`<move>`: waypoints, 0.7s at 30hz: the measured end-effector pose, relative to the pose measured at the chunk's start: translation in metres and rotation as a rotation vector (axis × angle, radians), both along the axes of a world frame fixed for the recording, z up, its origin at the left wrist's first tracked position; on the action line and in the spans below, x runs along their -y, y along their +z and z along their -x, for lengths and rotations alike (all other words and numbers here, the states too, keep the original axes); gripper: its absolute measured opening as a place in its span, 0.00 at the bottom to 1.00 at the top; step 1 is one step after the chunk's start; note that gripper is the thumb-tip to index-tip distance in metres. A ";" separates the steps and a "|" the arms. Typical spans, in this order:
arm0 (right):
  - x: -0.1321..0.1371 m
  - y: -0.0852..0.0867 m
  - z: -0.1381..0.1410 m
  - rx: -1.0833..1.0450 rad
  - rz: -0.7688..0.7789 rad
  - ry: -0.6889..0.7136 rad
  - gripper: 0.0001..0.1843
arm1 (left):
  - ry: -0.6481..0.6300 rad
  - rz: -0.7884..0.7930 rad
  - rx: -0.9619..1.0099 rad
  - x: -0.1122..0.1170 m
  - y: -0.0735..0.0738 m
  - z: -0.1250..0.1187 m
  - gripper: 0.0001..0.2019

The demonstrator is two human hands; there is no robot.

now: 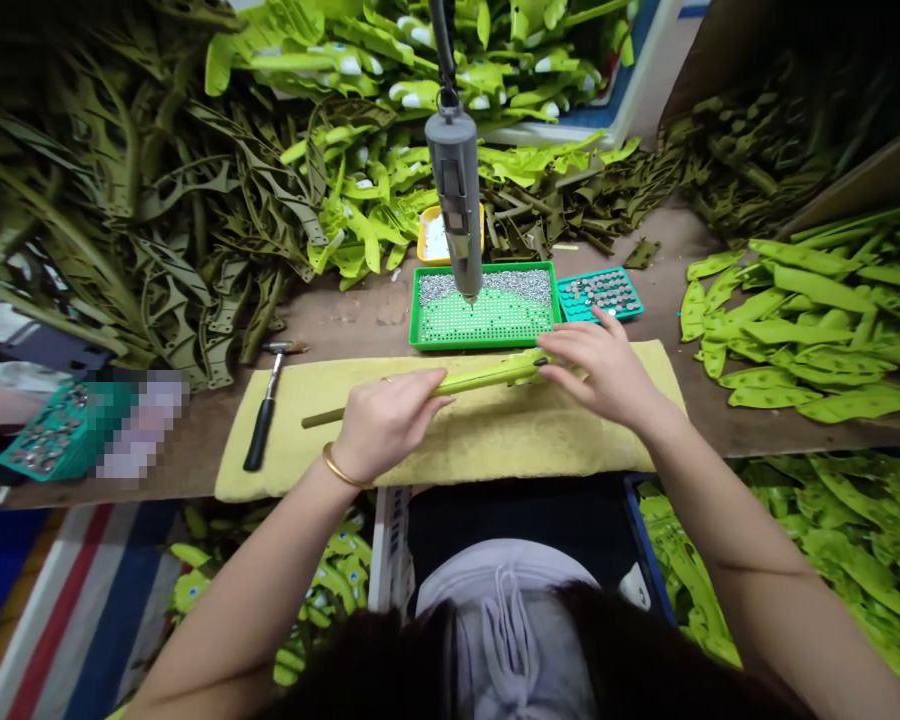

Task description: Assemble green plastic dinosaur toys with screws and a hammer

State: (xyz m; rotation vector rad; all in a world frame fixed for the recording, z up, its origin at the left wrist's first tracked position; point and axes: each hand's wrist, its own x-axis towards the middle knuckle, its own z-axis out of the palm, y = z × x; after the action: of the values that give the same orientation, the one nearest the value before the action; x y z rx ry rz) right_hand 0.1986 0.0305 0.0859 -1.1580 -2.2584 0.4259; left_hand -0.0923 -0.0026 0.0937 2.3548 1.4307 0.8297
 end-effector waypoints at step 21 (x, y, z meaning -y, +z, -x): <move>0.014 -0.012 -0.026 0.079 -0.114 -0.121 0.15 | -0.042 0.125 0.179 -0.003 0.036 -0.027 0.14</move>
State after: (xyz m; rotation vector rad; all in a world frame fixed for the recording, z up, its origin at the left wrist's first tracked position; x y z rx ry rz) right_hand 0.2247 0.0169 0.0734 -1.2640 -2.2325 0.2047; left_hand -0.0657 0.0009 0.1301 2.1515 1.3167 0.8877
